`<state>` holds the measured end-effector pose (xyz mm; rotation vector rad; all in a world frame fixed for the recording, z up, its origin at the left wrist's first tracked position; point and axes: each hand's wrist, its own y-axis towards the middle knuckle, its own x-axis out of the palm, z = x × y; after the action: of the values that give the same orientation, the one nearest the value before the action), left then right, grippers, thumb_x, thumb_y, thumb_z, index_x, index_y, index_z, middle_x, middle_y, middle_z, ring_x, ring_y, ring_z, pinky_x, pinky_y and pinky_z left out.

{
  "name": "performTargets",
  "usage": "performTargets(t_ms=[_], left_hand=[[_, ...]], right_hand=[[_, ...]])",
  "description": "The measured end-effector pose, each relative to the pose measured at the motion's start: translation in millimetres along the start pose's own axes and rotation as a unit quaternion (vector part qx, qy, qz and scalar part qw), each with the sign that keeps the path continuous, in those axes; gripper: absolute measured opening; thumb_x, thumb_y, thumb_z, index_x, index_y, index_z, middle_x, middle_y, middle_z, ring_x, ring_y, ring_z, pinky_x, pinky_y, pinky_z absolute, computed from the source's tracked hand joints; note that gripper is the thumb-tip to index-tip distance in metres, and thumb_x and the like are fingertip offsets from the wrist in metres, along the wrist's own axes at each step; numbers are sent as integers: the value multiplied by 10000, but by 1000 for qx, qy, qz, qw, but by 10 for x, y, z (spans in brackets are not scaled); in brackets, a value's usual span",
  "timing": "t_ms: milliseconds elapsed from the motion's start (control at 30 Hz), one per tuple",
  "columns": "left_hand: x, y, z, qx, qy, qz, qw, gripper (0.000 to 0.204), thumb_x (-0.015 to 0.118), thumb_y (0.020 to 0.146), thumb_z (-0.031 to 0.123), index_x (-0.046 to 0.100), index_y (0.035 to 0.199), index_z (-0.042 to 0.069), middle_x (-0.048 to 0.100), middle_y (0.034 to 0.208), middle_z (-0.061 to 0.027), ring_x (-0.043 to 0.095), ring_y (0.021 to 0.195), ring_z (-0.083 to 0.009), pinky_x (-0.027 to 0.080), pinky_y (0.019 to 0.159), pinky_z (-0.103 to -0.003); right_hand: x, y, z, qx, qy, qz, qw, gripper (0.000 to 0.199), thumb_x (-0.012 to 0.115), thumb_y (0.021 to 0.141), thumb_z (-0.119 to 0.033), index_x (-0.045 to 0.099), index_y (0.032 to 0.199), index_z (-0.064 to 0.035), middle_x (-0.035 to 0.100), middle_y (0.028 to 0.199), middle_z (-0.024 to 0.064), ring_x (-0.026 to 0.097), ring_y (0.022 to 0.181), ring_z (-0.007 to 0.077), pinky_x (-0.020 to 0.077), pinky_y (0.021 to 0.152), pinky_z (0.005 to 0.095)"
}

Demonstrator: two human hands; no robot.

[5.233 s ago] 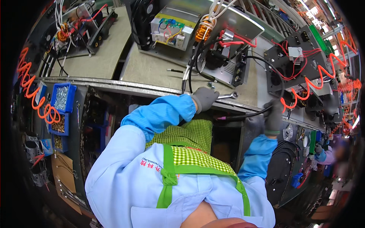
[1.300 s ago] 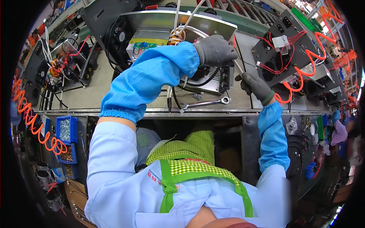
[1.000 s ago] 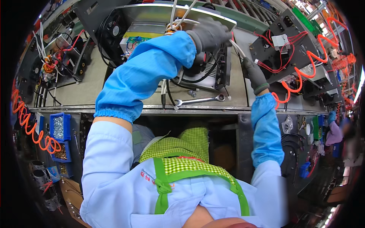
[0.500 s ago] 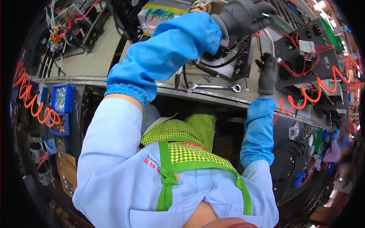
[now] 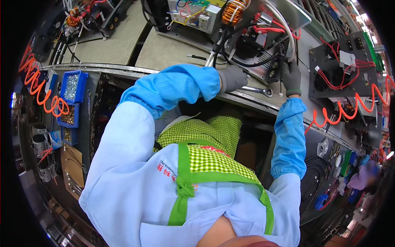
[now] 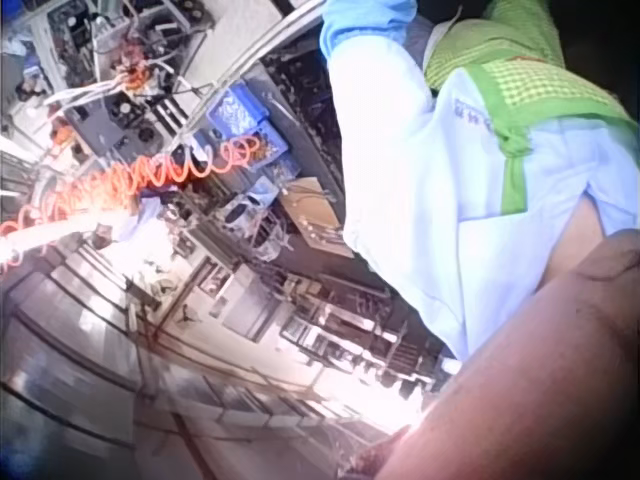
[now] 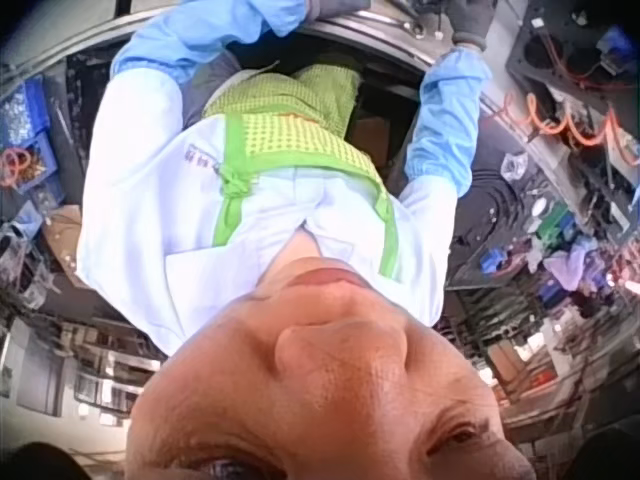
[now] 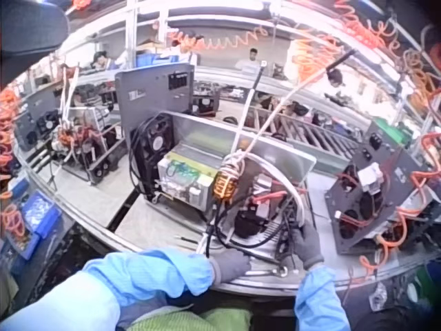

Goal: Assembling components of a transformer or inverter unit including wiring and fastening.

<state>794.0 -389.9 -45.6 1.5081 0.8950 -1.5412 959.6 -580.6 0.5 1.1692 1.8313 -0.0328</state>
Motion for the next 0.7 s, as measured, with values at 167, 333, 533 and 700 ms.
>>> performTargets(t_ms=[167,333,533,700], left_hand=[[-210,23,26,-25,-104,5,994,172,552,770,139,573,914,48,586,879,-133,595,839,-331,497,708,-419],[-100,363,270,4,-292,290,911,246,580,773,151,562,1000,57,589,937,-172,592,865,-369,489,736,-433],[-34,788,300,-208,-326,172,906,442,504,832,136,410,1261,80,592,1004,-239,593,909,-385,474,778,-448],[224,1287,106,-379,-462,228,769,319,463,890,244,529,1141,59,626,984,-219,628,891,-344,495,743,-421]], right_hand=[[32,10,24,1,-65,1,998,255,548,862,-267,580,1017,-67,624,921,195,580,861,403,454,724,465],[77,14,-21,23,6,0,1000,254,546,856,-250,587,1026,-66,626,921,191,584,867,395,459,716,463],[114,149,105,-37,-102,-30,994,283,532,857,-262,588,1029,-44,617,951,218,574,900,408,447,759,472],[107,167,99,-15,-122,-49,991,289,541,853,-266,591,1027,-40,616,956,222,576,913,400,449,771,463]])
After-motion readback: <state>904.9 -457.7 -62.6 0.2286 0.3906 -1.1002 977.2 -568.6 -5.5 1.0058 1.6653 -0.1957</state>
